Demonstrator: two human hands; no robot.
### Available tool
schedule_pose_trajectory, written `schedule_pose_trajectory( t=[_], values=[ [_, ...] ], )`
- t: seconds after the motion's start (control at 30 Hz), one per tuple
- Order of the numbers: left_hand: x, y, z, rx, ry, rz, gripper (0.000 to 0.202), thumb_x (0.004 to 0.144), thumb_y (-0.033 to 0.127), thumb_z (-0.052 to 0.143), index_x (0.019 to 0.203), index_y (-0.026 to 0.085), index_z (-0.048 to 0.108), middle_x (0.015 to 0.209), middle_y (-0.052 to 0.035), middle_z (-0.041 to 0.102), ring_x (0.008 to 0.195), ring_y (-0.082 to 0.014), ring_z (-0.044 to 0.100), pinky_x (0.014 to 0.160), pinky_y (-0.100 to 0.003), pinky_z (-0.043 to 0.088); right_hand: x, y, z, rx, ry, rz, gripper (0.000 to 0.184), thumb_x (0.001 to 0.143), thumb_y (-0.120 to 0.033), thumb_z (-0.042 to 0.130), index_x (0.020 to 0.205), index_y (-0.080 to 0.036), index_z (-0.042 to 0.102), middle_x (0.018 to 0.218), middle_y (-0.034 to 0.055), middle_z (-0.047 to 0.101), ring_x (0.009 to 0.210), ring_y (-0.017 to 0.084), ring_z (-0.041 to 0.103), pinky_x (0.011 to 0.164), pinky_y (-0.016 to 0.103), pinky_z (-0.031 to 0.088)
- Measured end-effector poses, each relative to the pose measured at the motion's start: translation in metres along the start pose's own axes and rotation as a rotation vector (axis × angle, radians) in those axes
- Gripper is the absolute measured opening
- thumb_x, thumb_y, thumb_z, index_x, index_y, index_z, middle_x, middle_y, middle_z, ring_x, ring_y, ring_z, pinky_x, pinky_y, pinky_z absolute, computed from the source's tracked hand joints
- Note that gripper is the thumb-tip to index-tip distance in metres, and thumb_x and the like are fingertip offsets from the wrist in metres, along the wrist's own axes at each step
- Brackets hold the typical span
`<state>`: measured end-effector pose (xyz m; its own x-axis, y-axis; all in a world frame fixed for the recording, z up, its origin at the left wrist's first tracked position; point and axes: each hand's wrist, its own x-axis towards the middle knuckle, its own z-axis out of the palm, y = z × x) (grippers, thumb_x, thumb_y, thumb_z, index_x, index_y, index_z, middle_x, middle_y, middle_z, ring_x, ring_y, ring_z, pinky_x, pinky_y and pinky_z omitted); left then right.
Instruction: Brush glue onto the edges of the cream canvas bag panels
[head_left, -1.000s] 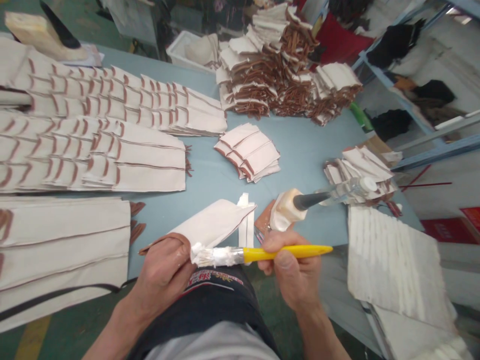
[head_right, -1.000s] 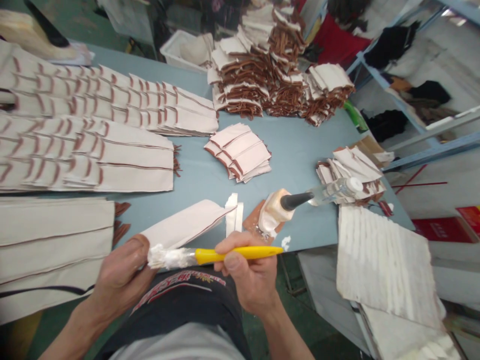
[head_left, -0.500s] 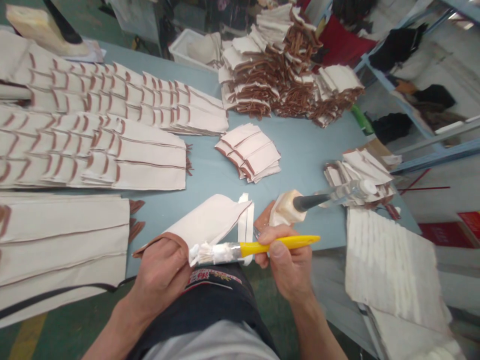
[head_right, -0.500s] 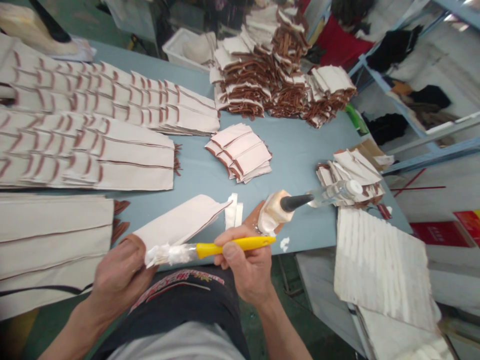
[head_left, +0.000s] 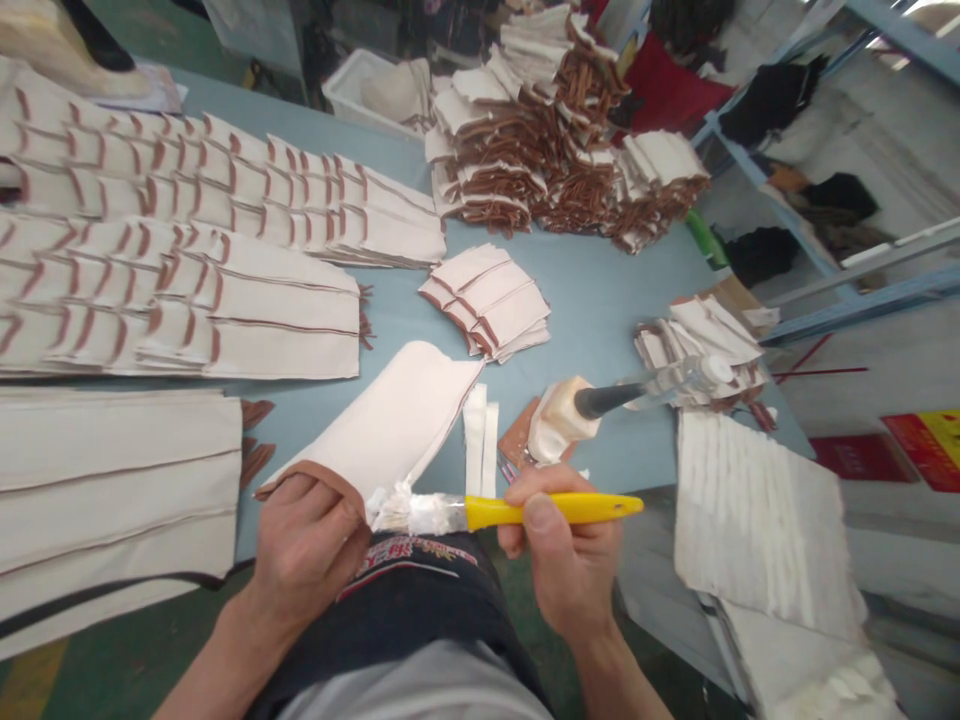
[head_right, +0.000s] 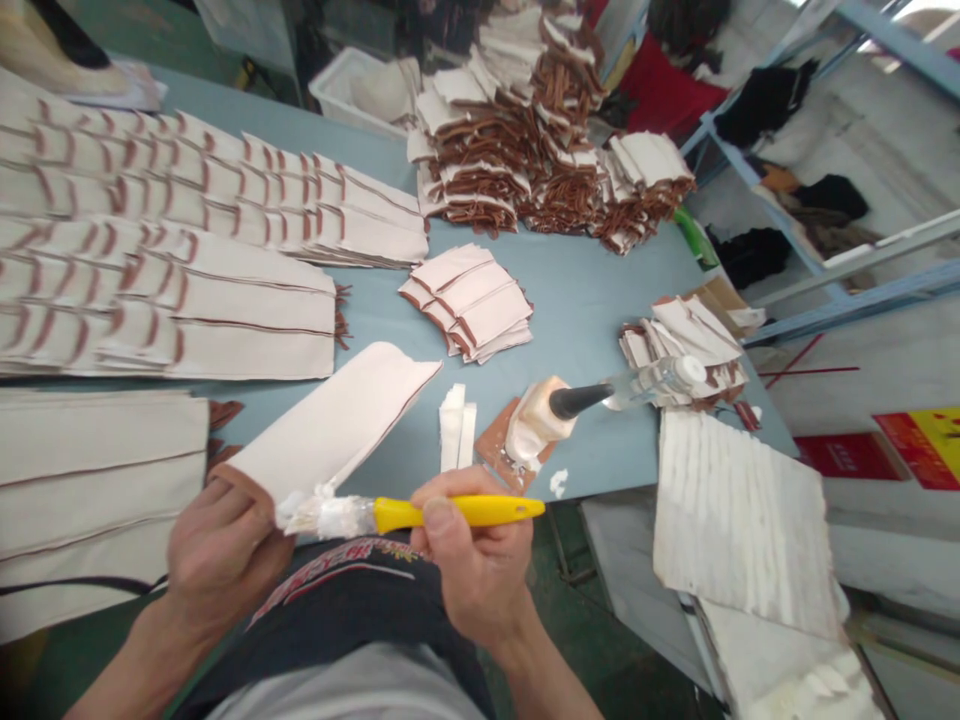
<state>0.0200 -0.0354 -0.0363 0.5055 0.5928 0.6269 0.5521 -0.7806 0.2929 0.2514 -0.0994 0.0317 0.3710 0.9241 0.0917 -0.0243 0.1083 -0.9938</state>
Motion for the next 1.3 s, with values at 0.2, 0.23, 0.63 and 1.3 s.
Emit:
schedule_pose_trajectory(
  t=[0.2, 0.23, 0.63, 1.3],
  values=[
    [-0.005, -0.001, 0.005, 0.021, 0.002, -0.008, 0.025, 0.088, 0.003, 0.055, 0.083, 0.027, 0.061, 0.07, -0.0023, 0.063, 0.068, -0.0275, 0.057, 0.066, -0.042, 0.043, -0.008, -0.005, 0.0, 0.002, 0.006, -0.039, 0.025, 0.106, -0.043, 0.076, 0.091, -0.024, 0.081, 0.057, -0.0031, 0.07, 0.044, 0.01, 0.061, 0.045, 0.019, 0.052],
    [-0.003, 0.0, 0.005, 0.025, 0.012, -0.009, 0.026, 0.088, 0.002, 0.055, 0.084, 0.027, 0.062, 0.07, -0.0023, 0.064, 0.069, -0.0272, 0.058, 0.066, -0.041, 0.044, -0.006, -0.004, -0.001, -0.011, 0.049, -0.047, 0.027, 0.105, -0.045, 0.076, 0.09, -0.023, 0.081, 0.057, -0.0033, 0.069, 0.044, 0.011, 0.061, 0.045, 0.019, 0.052],
    [-0.009, -0.002, 0.004, -0.041, -0.052, -0.035, 0.024, 0.089, 0.005, 0.055, 0.098, 0.022, 0.07, 0.083, -0.0066, 0.074, 0.076, -0.0273, 0.067, 0.069, -0.039, 0.052, -0.018, 0.011, 0.004, -0.025, -0.126, -0.082, 0.022, 0.107, -0.039, 0.071, 0.095, -0.024, 0.08, 0.068, 0.0001, 0.075, 0.049, 0.013, 0.063, 0.052, 0.025, 0.054],
    [0.029, 0.017, 0.006, -0.462, -0.062, -0.458, 0.033, 0.096, 0.015, 0.055, 0.065, 0.025, 0.055, 0.059, 0.0029, 0.058, 0.052, -0.0153, 0.056, 0.053, -0.027, 0.042, 0.027, 0.029, 0.006, 0.286, 0.004, 0.239, 0.049, 0.09, -0.067, 0.087, 0.083, -0.019, 0.077, 0.048, -0.0055, 0.062, 0.037, 0.007, 0.048, 0.04, 0.016, 0.042]
  ],
)
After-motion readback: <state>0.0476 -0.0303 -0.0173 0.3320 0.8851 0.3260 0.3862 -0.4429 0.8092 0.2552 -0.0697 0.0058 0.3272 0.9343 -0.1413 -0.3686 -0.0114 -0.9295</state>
